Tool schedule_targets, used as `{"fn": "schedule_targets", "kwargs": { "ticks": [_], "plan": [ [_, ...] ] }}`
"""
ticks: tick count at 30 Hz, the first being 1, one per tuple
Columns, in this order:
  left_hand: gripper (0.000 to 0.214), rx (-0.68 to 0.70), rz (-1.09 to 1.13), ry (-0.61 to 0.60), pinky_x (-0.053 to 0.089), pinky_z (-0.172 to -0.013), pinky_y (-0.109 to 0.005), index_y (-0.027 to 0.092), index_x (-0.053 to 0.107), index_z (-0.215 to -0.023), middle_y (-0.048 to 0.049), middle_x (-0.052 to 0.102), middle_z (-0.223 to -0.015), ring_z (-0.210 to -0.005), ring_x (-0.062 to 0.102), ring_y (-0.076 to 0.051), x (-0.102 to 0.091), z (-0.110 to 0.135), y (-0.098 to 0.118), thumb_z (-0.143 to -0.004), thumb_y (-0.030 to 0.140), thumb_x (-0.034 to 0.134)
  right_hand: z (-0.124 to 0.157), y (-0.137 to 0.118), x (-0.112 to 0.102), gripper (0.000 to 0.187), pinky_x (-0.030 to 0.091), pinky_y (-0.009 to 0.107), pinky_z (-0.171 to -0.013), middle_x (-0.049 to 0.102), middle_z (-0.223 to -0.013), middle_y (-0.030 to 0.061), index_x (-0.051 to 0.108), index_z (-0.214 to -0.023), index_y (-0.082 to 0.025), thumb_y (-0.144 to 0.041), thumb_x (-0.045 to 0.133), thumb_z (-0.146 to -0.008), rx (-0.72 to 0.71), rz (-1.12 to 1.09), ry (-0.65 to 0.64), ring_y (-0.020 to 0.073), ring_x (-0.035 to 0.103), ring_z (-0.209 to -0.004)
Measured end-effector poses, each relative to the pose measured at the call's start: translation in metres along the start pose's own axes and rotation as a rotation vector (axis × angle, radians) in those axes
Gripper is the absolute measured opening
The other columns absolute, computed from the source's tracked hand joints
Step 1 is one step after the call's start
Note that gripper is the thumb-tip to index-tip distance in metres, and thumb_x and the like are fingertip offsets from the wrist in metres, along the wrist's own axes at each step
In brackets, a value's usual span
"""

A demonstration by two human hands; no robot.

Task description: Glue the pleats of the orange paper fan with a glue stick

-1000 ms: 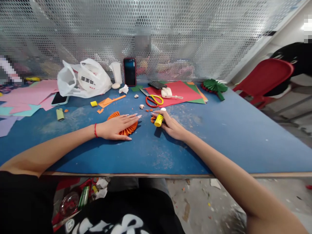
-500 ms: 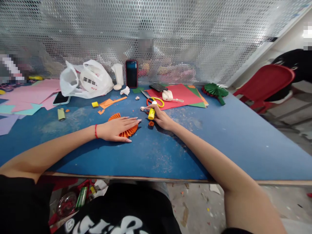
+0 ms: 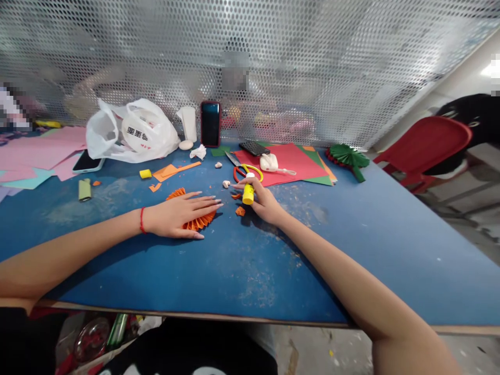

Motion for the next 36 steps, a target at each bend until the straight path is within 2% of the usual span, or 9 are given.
{"fn": "schedule_targets", "kwargs": {
  "ticks": [3, 5, 10, 13, 16, 18, 25, 30, 36],
  "plan": [
    [0.074, -0.099, -0.063, 0.029, 0.011, -0.122, -0.056, 0.02, 0.017, -0.158, -0.0136, 0.022, -0.163, -0.151, 0.022, -0.031, -0.002, 0.0, -0.001, -0.098, 0.058, 0.039, 0.002, -0.001, -0.001, 0.033, 0.051, 0.049, -0.097, 0.069, -0.123, 0.0082, 0.051, -0.121, -0.028, -0.029, 0.058, -0.09, 0.008, 0.025, -0.05, 0.028, 0.067, -0.112],
    [0.069, -0.141, -0.077, 0.07, 0.009, -0.122, -0.058, 0.017, 0.023, -0.156, -0.0155, 0.023, -0.163, -0.152, 0.018, -0.031, 0.001, -0.002, 0.013, -0.099, 0.052, 0.039, 0.005, -0.001, -0.003, 0.027, 0.053, 0.045, -0.092, 0.072, -0.116, 0.0062, 0.053, -0.118, -0.028, -0.03, 0.056, -0.091, 0.0, 0.023, -0.067, 0.0264, 0.071, -0.103],
    [0.075, 0.033, 0.107, 0.041, 0.014, -0.124, -0.055, 0.019, 0.02, -0.157, -0.014, 0.02, -0.163, -0.152, 0.019, -0.031, 0.019, -0.013, 0.077, -0.098, 0.061, 0.036, 0.009, 0.005, -0.004, 0.027, 0.051, 0.046, -0.098, 0.072, -0.119, 0.0055, 0.046, -0.122, -0.03, -0.034, 0.048, -0.096, -0.016, 0.014, -0.011, 0.0264, 0.067, -0.112],
    [0.076, 0.061, 0.169, 0.027, 0.013, -0.124, -0.056, 0.019, 0.018, -0.158, -0.0127, 0.015, -0.165, -0.153, 0.016, -0.031, 0.024, -0.019, 0.094, -0.097, 0.062, 0.035, 0.008, 0.005, -0.003, 0.028, 0.051, 0.046, -0.098, 0.069, -0.127, 0.0057, 0.045, -0.124, -0.031, -0.031, 0.047, -0.096, 0.001, 0.02, -0.086, 0.0268, 0.066, -0.117],
    [0.076, 0.068, 0.184, 0.009, 0.011, -0.124, -0.057, 0.019, 0.017, -0.158, -0.0126, 0.013, -0.165, -0.153, 0.014, -0.031, 0.023, -0.021, 0.091, -0.097, 0.061, 0.036, 0.007, 0.002, -0.003, 0.028, 0.053, 0.047, -0.096, 0.069, -0.128, 0.0057, 0.046, -0.124, -0.032, -0.029, 0.046, -0.096, 0.003, 0.048, -0.167, 0.0269, 0.067, -0.117],
    [0.076, 0.074, 0.193, 0.004, 0.011, -0.124, -0.058, 0.018, 0.017, -0.158, -0.0126, 0.013, -0.165, -0.153, 0.014, -0.031, 0.022, -0.021, 0.088, -0.097, 0.06, 0.036, 0.007, 0.001, -0.002, 0.026, 0.054, 0.047, -0.094, 0.071, -0.126, 0.0059, 0.046, -0.123, -0.032, -0.03, 0.046, -0.097, -0.001, 0.048, -0.155, 0.0263, 0.068, -0.116],
    [0.077, 0.089, 0.232, 0.028, 0.012, -0.124, -0.059, 0.018, 0.017, -0.158, -0.0136, 0.013, -0.165, -0.153, 0.014, -0.033, 0.024, -0.02, 0.087, -0.097, 0.06, 0.038, 0.004, 0.003, 0.003, 0.031, 0.056, 0.042, -0.086, 0.076, -0.111, 0.0084, 0.044, -0.116, -0.028, -0.034, 0.061, -0.092, 0.049, 0.135, 0.128, 0.0251, 0.074, -0.101],
    [0.08, 0.113, 0.286, 0.01, 0.015, -0.124, -0.058, 0.018, 0.018, -0.158, -0.0145, 0.014, -0.164, -0.153, 0.014, -0.032, 0.02, -0.02, 0.085, -0.096, 0.064, 0.038, 0.003, -0.002, 0.002, 0.033, 0.054, 0.045, -0.088, 0.077, -0.104, 0.0086, 0.042, -0.114, -0.027, -0.034, 0.064, -0.09, 0.026, 0.183, 0.196, 0.0252, 0.074, -0.098],
    [0.076, 0.087, 0.343, 0.03, 0.013, -0.125, -0.056, 0.018, 0.02, -0.157, -0.013, 0.015, -0.164, -0.153, 0.013, -0.03, 0.014, -0.019, 0.084, -0.097, 0.06, 0.04, 0.0, 0.003, 0.002, 0.049, 0.057, 0.041, -0.082, 0.073, -0.106, 0.0084, 0.039, -0.12, -0.028, -0.029, 0.072, -0.084, 0.016, 0.001, 0.095, 0.0228, 0.072, -0.095]
  ]
}}
Point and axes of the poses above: each hand's wrist, its own z-axis away from the middle knuckle, its own x-axis out of the palm, y = z × x, the point moved 1 cm from there along -z, towards the middle knuckle
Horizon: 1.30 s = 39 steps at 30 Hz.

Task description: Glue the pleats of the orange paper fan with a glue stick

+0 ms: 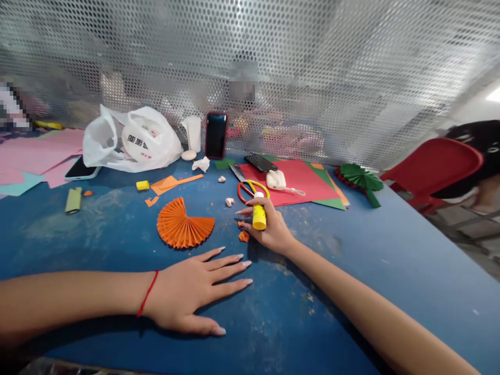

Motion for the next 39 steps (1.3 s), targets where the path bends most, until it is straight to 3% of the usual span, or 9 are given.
{"fn": "schedule_targets", "kwargs": {
  "ticks": [7, 15, 26, 31, 35, 37, 39],
  "plan": [
    [0.074, -0.066, 0.087, -0.073, 0.014, -0.124, -0.059, 0.021, 0.016, -0.158, -0.0111, 0.009, -0.164, -0.153, 0.011, -0.029, -0.004, -0.003, 0.001, -0.099, 0.06, 0.034, -0.003, 0.006, -0.003, 0.052, 0.056, 0.042, -0.085, 0.056, -0.113, 0.0077, 0.033, -0.122, -0.029, -0.019, 0.068, -0.085, -0.033, -0.03, -0.171, 0.0217, 0.063, -0.099],
    [0.071, -0.093, 0.074, -0.089, 0.02, -0.124, -0.058, 0.022, 0.016, -0.158, -0.0085, 0.01, -0.164, -0.153, 0.014, -0.03, -0.003, -0.006, 0.003, -0.099, 0.056, 0.037, -0.002, 0.011, -0.001, 0.053, 0.061, 0.038, -0.076, 0.056, -0.11, 0.0047, 0.033, -0.123, -0.033, -0.017, 0.068, -0.086, -0.001, -0.169, -0.093, 0.0187, 0.065, -0.089],
    [0.071, -0.093, 0.021, -0.073, 0.02, -0.123, -0.058, 0.024, 0.022, -0.157, -0.0088, 0.017, -0.164, -0.151, 0.022, -0.032, -0.001, -0.007, 0.002, -0.097, 0.057, 0.041, -0.006, 0.002, 0.0, 0.051, 0.062, 0.033, -0.077, 0.057, -0.113, 0.0045, 0.037, -0.123, -0.031, -0.018, 0.07, -0.086, -0.026, -0.156, -0.088, 0.0171, 0.07, -0.089],
    [0.07, -0.071, -0.026, -0.069, 0.019, -0.123, -0.059, 0.021, 0.026, -0.156, -0.0103, 0.019, -0.164, -0.151, 0.022, -0.032, -0.001, -0.008, 0.002, -0.098, 0.056, 0.041, -0.006, 0.0, -0.001, 0.047, 0.062, 0.032, -0.074, 0.059, -0.104, 0.0012, 0.042, -0.12, -0.031, -0.019, 0.071, -0.086, -0.004, -0.222, -0.001, 0.0156, 0.07, -0.083],
    [0.061, -0.002, -0.17, 0.041, 0.028, -0.12, -0.06, 0.015, 0.043, -0.148, -0.0143, 0.04, -0.156, -0.144, 0.037, -0.034, 0.005, -0.003, 0.009, -0.096, 0.048, 0.047, 0.005, -0.01, 0.004, 0.049, 0.062, 0.034, -0.075, 0.061, -0.101, 0.0007, 0.042, -0.123, -0.033, -0.019, 0.071, -0.086, -0.064, -0.206, 0.068, 0.0167, 0.07, -0.083],
    [0.045, 0.112, -0.306, 0.148, 0.036, -0.118, -0.055, 0.014, 0.058, -0.134, -0.0126, 0.057, -0.143, -0.133, 0.052, -0.03, 0.009, 0.001, 0.017, -0.095, 0.034, 0.051, 0.013, -0.018, 0.009, 0.05, 0.063, 0.035, -0.073, 0.064, -0.103, 0.0012, 0.042, -0.128, -0.035, -0.018, 0.067, -0.089, -0.115, -0.162, 0.0, 0.0173, 0.07, -0.082],
    [0.03, 0.266, -0.43, 0.271, 0.046, -0.112, -0.045, 0.016, 0.07, -0.115, -0.0096, 0.069, -0.126, -0.116, 0.064, -0.024, 0.012, 0.005, 0.025, -0.093, 0.025, 0.052, 0.019, -0.027, 0.013, 0.046, 0.062, 0.039, -0.075, 0.068, -0.105, 0.0017, 0.047, -0.13, -0.037, -0.019, 0.063, -0.091, -0.263, 0.012, -0.168, 0.0202, 0.071, -0.086]
  ]
}}
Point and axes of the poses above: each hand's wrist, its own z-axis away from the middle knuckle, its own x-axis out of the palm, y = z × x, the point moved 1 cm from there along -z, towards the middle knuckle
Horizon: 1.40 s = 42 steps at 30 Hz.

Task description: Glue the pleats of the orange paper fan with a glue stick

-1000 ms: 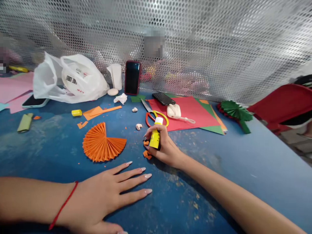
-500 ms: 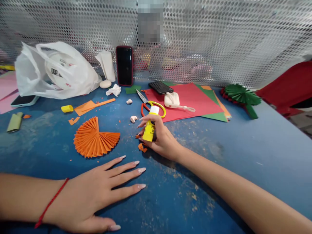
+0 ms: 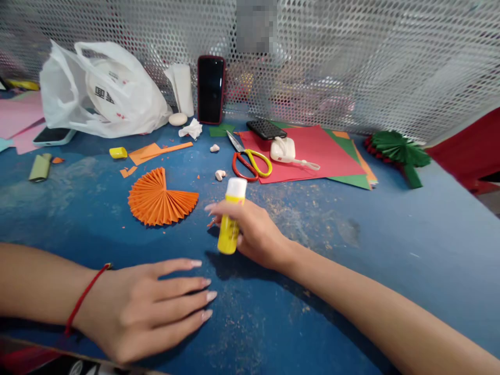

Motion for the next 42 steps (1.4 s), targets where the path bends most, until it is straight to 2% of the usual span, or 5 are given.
{"fn": "schedule_targets", "kwargs": {
  "ticks": [3, 6, 20, 25, 42],
  "plan": [
    [0.022, 0.02, -0.109, 0.085, 0.058, -0.076, -0.034, 0.015, 0.074, -0.099, -0.0068, 0.075, -0.09, -0.079, 0.067, -0.017, -0.004, 0.0, 0.003, -0.091, 0.022, 0.055, 0.002, -0.008, 0.001, 0.044, 0.059, 0.044, -0.081, 0.073, -0.107, -0.0003, 0.055, -0.127, -0.041, -0.02, 0.063, -0.089, -0.169, 0.16, -0.208, 0.0237, 0.071, -0.092],
    [0.019, -0.196, -0.15, 0.041, 0.042, -0.05, -0.033, 0.013, 0.07, -0.098, -0.0007, 0.062, -0.063, -0.057, 0.057, -0.015, -0.005, 0.0, -0.009, -0.091, 0.025, 0.056, 0.002, -0.009, -0.002, 0.053, 0.056, 0.044, -0.087, 0.074, -0.112, -0.0001, 0.051, -0.132, -0.039, -0.019, 0.064, -0.084, -0.277, 0.189, -0.211, 0.023, 0.072, -0.096],
    [0.034, -0.38, -0.171, -0.038, 0.034, -0.047, -0.029, 0.013, 0.055, -0.124, 0.0034, 0.063, -0.062, -0.051, 0.059, -0.014, 0.003, 0.002, -0.024, -0.098, 0.034, 0.048, 0.009, -0.02, -0.001, 0.035, 0.06, 0.038, -0.07, 0.074, -0.095, 0.0034, 0.054, -0.127, -0.034, -0.045, 0.058, -0.095, -0.005, 0.01, 0.199, 0.0214, 0.073, -0.075],
    [0.03, -0.36, -0.198, -0.045, 0.037, -0.047, -0.03, 0.012, 0.058, -0.12, 0.0041, 0.063, -0.059, -0.051, 0.059, -0.016, 0.005, 0.004, -0.023, -0.097, 0.029, 0.049, -0.004, -0.028, 0.002, 0.021, 0.057, 0.031, -0.069, 0.073, -0.089, 0.0034, 0.065, -0.089, -0.023, -0.043, 0.061, -0.094, -0.002, 0.067, 0.25, 0.0173, 0.069, -0.075],
    [0.027, -0.333, -0.214, -0.006, 0.039, -0.046, -0.034, 0.009, 0.067, -0.109, 0.0024, 0.064, -0.059, -0.048, 0.057, -0.017, 0.007, 0.003, -0.022, -0.093, 0.026, 0.053, -0.014, -0.022, 0.013, 0.042, 0.042, 0.028, -0.064, 0.068, -0.077, 0.0069, 0.063, -0.084, -0.015, -0.051, 0.047, -0.099, 0.075, 0.252, -0.171, 0.0161, 0.061, -0.067]
  ]
}}
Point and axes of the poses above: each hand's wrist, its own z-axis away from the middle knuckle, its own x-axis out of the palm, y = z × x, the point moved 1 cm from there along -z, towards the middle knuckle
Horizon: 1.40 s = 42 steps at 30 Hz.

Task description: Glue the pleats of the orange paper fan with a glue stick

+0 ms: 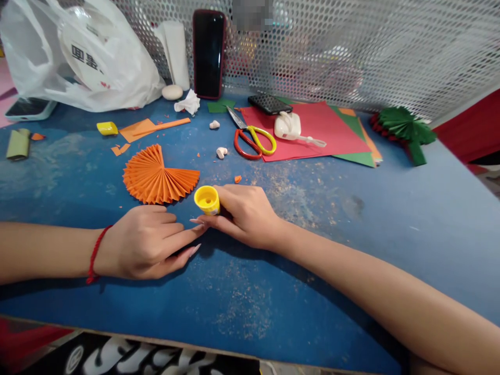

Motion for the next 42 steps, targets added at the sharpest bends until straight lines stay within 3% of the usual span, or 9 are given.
{"fn": "schedule_targets", "kwargs": {
  "ticks": [23, 34, 42],
  "plan": [
    [0.024, 0.054, -0.006, 0.043, 0.034, -0.047, -0.033, 0.01, 0.068, -0.102, 0.0029, 0.063, -0.057, -0.047, 0.055, -0.015, 0.0013, 0.0011, 0.0001, -0.092, 0.028, 0.056, 0.0018, 0.0008, -0.0013, 0.033, 0.047, 0.03, -0.068, 0.067, -0.078, 0.0096, 0.061, -0.086, -0.013, -0.04, 0.048, -0.099, -0.155, -0.066, -0.018, 0.0192, 0.064, -0.073],
    [0.025, 0.056, 0.012, -0.004, 0.036, -0.047, -0.033, 0.007, 0.066, -0.105, 0.0018, 0.063, -0.058, -0.048, 0.056, -0.016, -0.0007, 0.0017, 0.0, -0.093, 0.025, 0.054, 0.0002, 0.0005, -0.0016, 0.035, 0.046, 0.03, -0.069, 0.067, -0.081, 0.0084, 0.059, -0.087, -0.016, -0.044, 0.043, -0.101, -0.139, -0.075, -0.042, 0.018, 0.062, -0.075],
    [0.023, 0.049, 0.034, 0.021, 0.038, -0.047, -0.034, 0.007, 0.064, -0.105, 0.0016, 0.064, -0.061, -0.049, 0.056, -0.016, -0.0012, -0.0004, 0.0002, -0.092, 0.023, 0.054, 0.0015, 0.001, -0.0014, 0.034, 0.044, 0.029, -0.068, 0.066, -0.078, 0.006, 0.06, -0.083, -0.017, -0.044, 0.048, -0.098, -0.04, -0.065, -0.039, 0.0163, 0.06, -0.071]
  ]
}}
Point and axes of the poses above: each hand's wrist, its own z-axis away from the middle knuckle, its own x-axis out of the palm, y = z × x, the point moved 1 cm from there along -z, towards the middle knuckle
